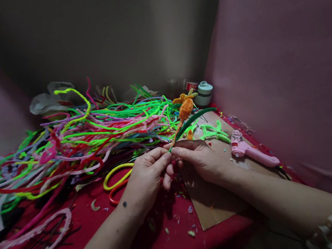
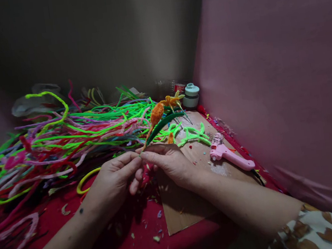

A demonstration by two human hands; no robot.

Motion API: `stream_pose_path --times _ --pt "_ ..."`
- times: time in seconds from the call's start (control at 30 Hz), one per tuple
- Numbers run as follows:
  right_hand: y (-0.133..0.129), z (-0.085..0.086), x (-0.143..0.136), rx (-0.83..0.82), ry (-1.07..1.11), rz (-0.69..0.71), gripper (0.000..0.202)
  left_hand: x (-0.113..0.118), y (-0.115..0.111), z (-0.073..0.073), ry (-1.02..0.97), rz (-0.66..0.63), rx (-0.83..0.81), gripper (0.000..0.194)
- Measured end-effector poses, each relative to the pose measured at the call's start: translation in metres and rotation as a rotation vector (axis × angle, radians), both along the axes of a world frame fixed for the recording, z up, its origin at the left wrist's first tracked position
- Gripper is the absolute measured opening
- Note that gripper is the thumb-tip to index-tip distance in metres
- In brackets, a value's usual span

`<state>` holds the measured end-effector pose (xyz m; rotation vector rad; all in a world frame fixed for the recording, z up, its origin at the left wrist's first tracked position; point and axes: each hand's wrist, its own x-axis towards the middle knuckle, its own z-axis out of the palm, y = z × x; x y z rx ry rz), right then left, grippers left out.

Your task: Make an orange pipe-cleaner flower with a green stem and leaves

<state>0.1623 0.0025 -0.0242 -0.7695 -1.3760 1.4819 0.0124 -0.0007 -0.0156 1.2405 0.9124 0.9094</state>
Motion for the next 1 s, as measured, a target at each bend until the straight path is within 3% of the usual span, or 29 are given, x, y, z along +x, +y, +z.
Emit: stream_pose_path --times 0.17,0.53,0.7,0.87,1.0 --pt "-0.0002 -0.0023 -0.0009 -0.041 0.1 -0.008 0.021 -0.0035 0.0004 -0.0045 -0.201 -0.066 -0.11 0.024" --pt "0.0022 -0.0093 0.002 -0.06 0.149 -0.057 0.019 -0.0012 -0.0022 0.0017 -0.357 -0.149 -0.241 0.022" --pt "0.003 -0.0078 0.003 -0.128 0.173 0.043 0.023 -0.0029 -0.0025 0.0023 -0.414 -0.219 -0.314 0.019" --pt "0.0039 -0.0069 0.0024 -0.137 0.235 0.059 0.017 -0.0042 -0.0026 0.005 -0.22 -0.235 -0.196 0.022" --pt "0.0057 -0.0091 0.0011 -0.141 0.243 -0.013 0.015 0.0 -0.0071 0.0036 0.226 -0.026 0.173 0.023"
